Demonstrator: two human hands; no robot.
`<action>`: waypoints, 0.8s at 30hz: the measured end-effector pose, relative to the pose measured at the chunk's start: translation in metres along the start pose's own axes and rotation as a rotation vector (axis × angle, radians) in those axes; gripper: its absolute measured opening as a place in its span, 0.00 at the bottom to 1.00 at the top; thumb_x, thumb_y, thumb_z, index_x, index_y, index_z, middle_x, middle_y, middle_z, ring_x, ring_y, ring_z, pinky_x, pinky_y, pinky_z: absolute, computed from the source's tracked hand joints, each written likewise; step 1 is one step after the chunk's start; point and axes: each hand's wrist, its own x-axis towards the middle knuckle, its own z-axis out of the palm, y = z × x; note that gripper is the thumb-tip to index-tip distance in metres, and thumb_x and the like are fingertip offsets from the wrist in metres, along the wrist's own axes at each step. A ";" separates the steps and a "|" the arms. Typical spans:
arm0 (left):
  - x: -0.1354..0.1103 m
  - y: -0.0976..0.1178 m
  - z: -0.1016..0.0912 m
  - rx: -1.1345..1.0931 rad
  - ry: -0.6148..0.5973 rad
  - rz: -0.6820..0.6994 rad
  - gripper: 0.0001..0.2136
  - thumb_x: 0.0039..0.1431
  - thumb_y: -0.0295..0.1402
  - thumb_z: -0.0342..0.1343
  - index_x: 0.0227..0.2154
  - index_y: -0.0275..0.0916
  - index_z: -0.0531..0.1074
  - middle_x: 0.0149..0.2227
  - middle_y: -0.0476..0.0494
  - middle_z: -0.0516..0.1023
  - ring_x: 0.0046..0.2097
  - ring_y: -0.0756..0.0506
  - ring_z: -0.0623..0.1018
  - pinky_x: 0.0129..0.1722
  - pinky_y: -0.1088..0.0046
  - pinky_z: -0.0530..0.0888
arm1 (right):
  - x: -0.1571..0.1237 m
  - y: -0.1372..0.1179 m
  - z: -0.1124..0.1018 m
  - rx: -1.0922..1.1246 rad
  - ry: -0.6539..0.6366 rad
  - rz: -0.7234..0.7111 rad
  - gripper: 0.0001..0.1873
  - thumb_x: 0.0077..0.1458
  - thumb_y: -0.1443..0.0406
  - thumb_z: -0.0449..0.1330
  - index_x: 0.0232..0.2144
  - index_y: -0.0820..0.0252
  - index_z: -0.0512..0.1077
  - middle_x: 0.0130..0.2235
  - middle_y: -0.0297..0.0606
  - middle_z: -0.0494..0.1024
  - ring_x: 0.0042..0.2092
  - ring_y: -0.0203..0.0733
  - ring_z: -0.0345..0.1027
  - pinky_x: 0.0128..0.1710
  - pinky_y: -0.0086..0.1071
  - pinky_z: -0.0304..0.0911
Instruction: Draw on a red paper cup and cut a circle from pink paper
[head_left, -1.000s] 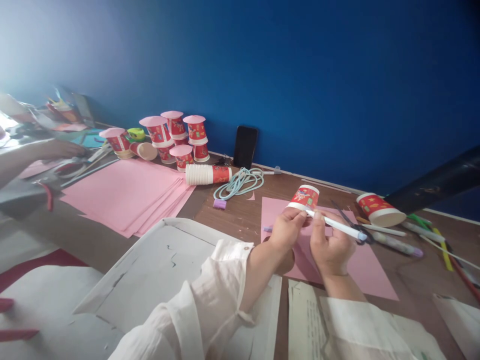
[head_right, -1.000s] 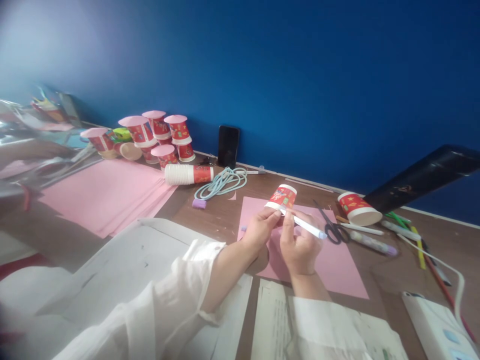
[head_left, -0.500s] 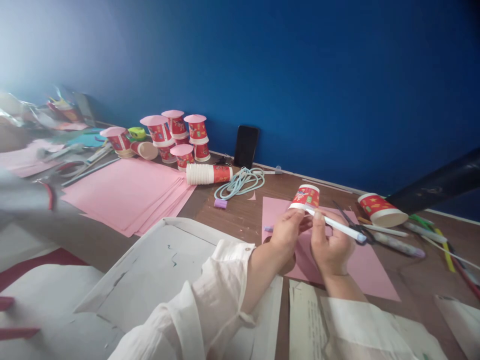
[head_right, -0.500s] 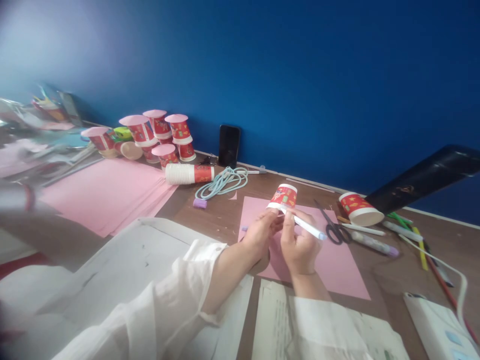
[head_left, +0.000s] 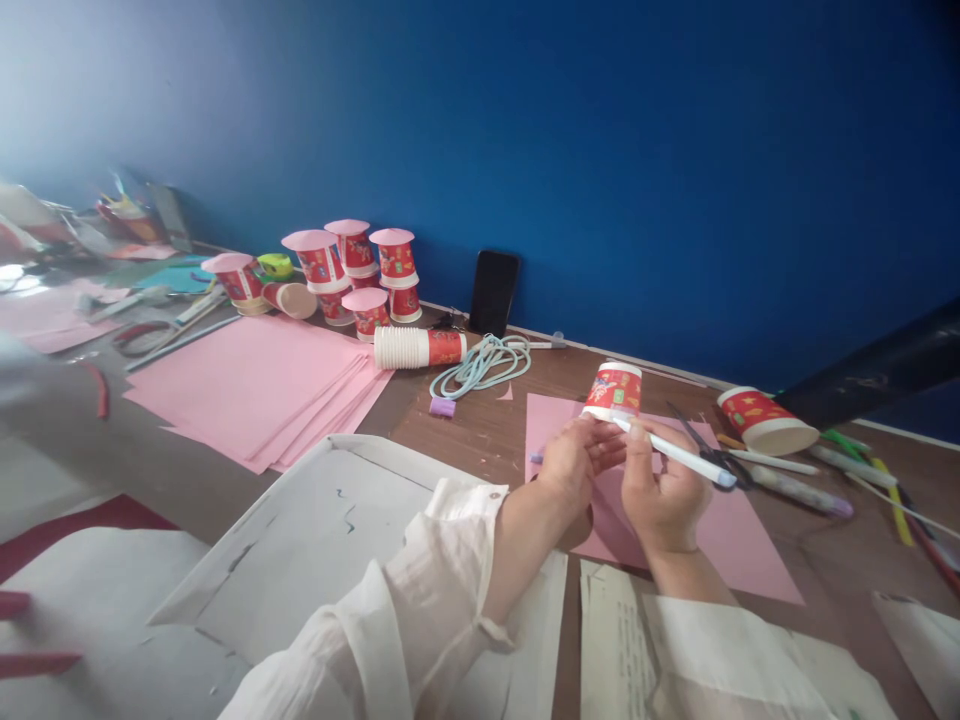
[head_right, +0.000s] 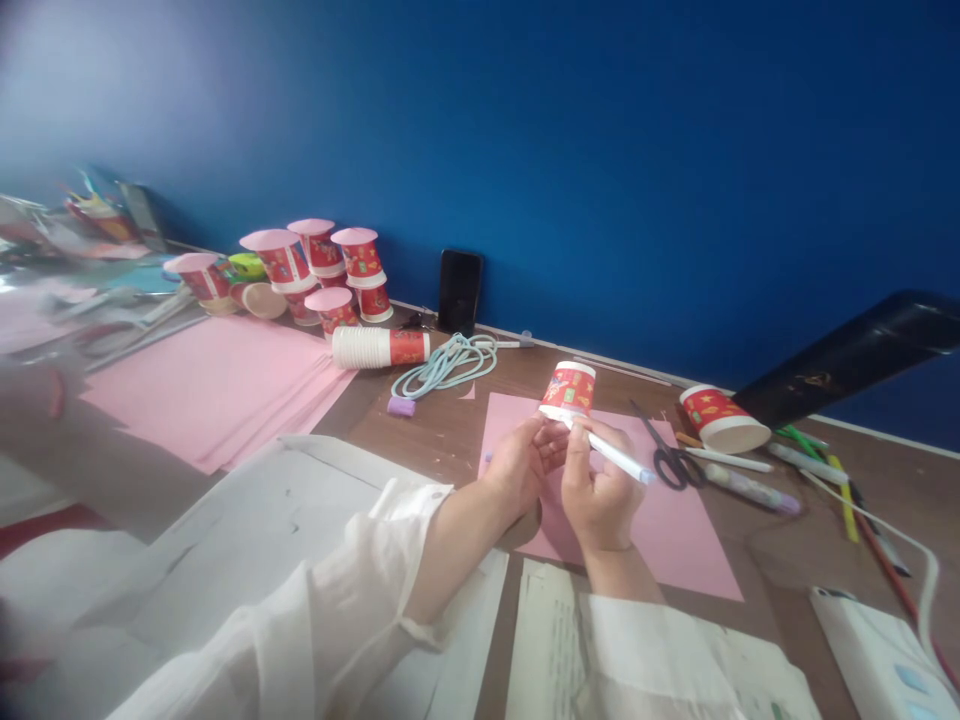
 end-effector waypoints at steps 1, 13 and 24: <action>0.001 0.000 0.000 0.000 0.014 -0.002 0.09 0.56 0.35 0.55 0.28 0.34 0.73 0.28 0.42 0.76 0.29 0.47 0.75 0.42 0.64 0.72 | 0.000 0.000 0.000 -0.001 0.003 -0.010 0.09 0.59 0.64 0.57 0.36 0.63 0.75 0.36 0.45 0.80 0.39 0.45 0.75 0.41 0.38 0.69; 0.005 -0.002 -0.002 -0.061 0.018 0.047 0.07 0.52 0.33 0.60 0.27 0.33 0.74 0.27 0.42 0.75 0.30 0.48 0.76 0.44 0.66 0.71 | -0.004 0.002 0.000 -0.034 -0.022 0.001 0.09 0.59 0.62 0.57 0.37 0.61 0.75 0.37 0.44 0.80 0.39 0.45 0.74 0.41 0.38 0.68; 0.001 0.001 0.003 0.086 0.020 0.102 0.10 0.49 0.35 0.61 0.31 0.32 0.75 0.31 0.39 0.78 0.37 0.45 0.78 0.46 0.66 0.70 | 0.004 0.007 -0.002 -0.056 0.047 -0.067 0.09 0.59 0.65 0.56 0.39 0.61 0.74 0.38 0.44 0.80 0.41 0.46 0.74 0.44 0.41 0.68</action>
